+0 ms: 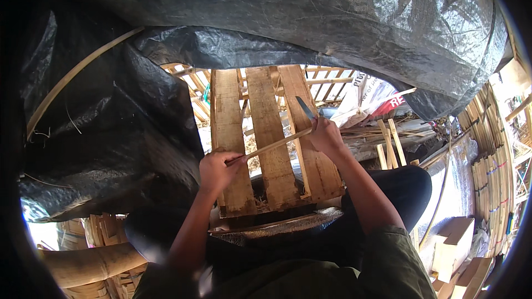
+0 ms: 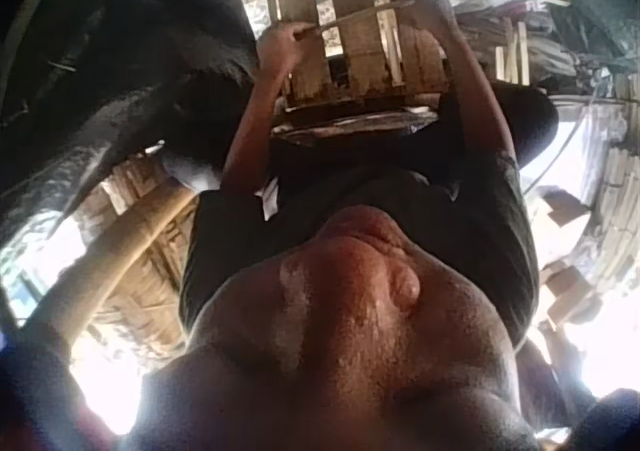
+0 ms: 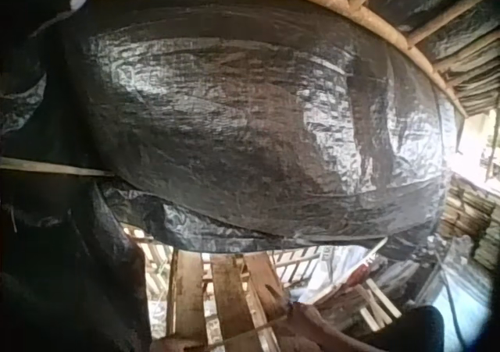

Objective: The person scrapes a thin wooden strip along its length using a knife while holding and repositioning the strip by hand.

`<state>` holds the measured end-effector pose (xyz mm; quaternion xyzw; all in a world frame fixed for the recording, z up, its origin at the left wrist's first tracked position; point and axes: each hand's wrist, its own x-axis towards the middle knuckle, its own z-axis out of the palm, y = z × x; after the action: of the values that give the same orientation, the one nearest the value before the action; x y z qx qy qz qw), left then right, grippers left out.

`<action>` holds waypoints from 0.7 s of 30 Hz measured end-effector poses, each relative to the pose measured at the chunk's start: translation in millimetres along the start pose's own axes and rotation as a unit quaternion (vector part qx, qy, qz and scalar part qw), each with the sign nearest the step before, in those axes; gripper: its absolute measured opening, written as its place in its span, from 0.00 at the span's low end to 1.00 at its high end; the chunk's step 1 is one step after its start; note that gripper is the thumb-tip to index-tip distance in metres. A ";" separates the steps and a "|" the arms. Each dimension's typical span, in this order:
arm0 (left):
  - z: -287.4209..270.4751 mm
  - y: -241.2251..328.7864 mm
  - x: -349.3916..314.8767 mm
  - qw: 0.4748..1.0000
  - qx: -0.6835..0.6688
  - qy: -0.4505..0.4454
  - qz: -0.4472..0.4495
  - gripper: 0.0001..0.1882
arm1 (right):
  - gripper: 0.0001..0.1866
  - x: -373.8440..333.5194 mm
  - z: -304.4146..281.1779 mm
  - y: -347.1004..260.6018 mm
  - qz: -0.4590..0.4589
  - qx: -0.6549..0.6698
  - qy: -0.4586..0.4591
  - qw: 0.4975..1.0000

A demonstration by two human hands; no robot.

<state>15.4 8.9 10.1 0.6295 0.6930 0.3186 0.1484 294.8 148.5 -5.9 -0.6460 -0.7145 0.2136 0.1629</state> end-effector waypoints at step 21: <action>-70.7 20.6 -21.8 0.981 -0.064 -0.176 0.046 0.20 | 0.22 -7.0 15.3 -33.5 0.063 0.029 0.050 0.996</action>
<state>-7.9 -30.2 72.0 0.6961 0.6043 0.2534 0.2933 259.1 137.6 -1.4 -0.6948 -0.6566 0.2119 0.2031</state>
